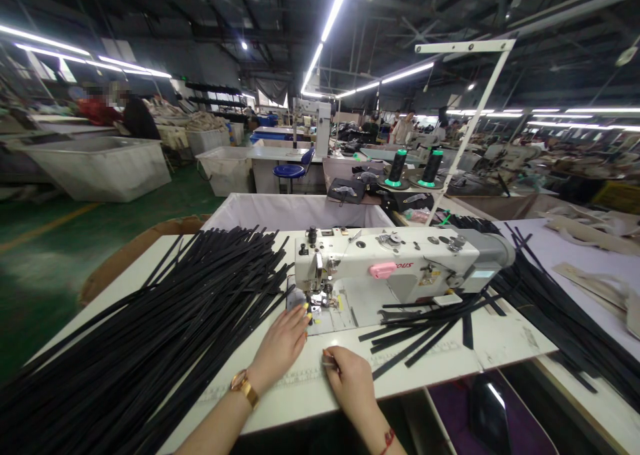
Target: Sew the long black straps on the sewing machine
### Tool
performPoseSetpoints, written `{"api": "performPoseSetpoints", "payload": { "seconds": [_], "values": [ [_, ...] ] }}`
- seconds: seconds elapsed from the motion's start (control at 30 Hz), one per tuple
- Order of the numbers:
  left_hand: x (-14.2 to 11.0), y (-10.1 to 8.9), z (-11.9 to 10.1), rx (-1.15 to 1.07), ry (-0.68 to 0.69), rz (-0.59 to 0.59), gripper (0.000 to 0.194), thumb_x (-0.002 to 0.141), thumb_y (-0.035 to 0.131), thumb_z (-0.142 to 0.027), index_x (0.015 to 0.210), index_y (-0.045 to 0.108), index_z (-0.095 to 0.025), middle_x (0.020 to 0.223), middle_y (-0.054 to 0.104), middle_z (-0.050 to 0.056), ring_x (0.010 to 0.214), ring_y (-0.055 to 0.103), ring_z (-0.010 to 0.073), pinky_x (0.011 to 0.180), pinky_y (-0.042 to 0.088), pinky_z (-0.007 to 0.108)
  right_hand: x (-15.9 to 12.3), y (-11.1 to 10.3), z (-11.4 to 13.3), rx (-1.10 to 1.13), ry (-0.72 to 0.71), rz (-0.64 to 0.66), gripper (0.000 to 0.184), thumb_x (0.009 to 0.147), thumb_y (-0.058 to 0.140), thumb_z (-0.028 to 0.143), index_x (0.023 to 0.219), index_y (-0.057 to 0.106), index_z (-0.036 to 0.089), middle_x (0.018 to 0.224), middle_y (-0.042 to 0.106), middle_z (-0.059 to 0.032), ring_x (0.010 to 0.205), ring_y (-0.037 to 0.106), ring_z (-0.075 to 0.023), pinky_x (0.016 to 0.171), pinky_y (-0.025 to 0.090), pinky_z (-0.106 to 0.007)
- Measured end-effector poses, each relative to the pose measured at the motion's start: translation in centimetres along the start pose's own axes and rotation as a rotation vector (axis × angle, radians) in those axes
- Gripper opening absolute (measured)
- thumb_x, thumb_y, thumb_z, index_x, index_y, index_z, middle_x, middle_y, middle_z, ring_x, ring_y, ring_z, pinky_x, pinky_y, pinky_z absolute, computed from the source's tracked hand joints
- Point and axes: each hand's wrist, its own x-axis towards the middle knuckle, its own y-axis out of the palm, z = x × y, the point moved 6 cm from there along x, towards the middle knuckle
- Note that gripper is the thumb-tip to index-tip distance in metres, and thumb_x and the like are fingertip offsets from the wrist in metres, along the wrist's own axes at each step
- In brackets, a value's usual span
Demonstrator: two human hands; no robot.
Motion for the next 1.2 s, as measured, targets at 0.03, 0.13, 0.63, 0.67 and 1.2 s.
{"api": "performPoseSetpoints", "payload": {
  "seconds": [0.03, 0.13, 0.63, 0.67, 1.2],
  "values": [
    [0.0, 0.0, 0.0, 0.002, -0.001, -0.002, 0.037, 0.096, 0.041, -0.023, 0.129, 0.055, -0.020, 0.142, 0.052, 0.010, 0.134, 0.044, 0.0273, 0.109, 0.042, 0.052, 0.0, 0.0, 0.0, -0.002, 0.003, 0.002, 0.018, 0.089, 0.048, 0.019, 0.087, 0.065, 0.022, 0.078, 0.072, -0.0012, 0.074, 0.066, -0.0164, 0.065, 0.035, -0.025],
    [0.0, 0.0, -0.1, 0.009, 0.003, -0.004, 0.036, 0.095, 0.041, -0.023, 0.129, 0.055, -0.020, 0.142, 0.052, 0.010, 0.134, 0.045, 0.0275, 0.109, 0.042, 0.053, 0.0, 0.0, 0.1, 0.003, 0.008, 0.009, 0.018, 0.088, 0.049, 0.017, 0.088, 0.066, 0.022, 0.080, 0.072, -0.0007, 0.075, 0.066, -0.0162, 0.065, 0.036, -0.025],
    [0.2, 0.5, 0.4, -0.037, 0.003, -0.006, 0.038, 0.093, 0.045, -0.023, 0.130, 0.055, -0.021, 0.143, 0.051, 0.010, 0.133, 0.045, 0.0279, 0.109, 0.041, 0.053, 0.0, -0.1, 0.2, -0.014, -0.002, 0.008, 0.017, 0.087, 0.049, 0.017, 0.088, 0.065, 0.023, 0.078, 0.072, 0.0005, 0.072, 0.065, -0.0153, 0.064, 0.034, -0.025],
    [0.3, 0.4, 0.6, -0.052, 0.010, -0.001, 0.038, 0.093, 0.045, -0.023, 0.130, 0.055, -0.021, 0.142, 0.052, 0.009, 0.132, 0.046, 0.0276, 0.109, 0.041, 0.052, 0.0, -0.1, 0.2, -0.016, -0.005, 0.007, 0.017, 0.088, 0.048, 0.017, 0.088, 0.065, 0.023, 0.078, 0.072, 0.0006, 0.072, 0.065, -0.0152, 0.063, 0.034, -0.025],
    [11.3, -1.9, 5.8, -0.213, 0.185, 0.037, 0.026, 0.085, 0.053, -0.024, 0.107, 0.068, -0.025, 0.109, 0.072, 0.001, 0.105, 0.063, 0.0220, 0.099, 0.047, 0.037, 0.1, 0.0, 0.1, -0.002, 0.010, 0.012, 0.020, 0.082, 0.050, 0.013, 0.088, 0.065, 0.024, 0.079, 0.073, -0.0002, 0.074, 0.067, -0.0172, 0.064, 0.035, -0.025]
  ]
}}
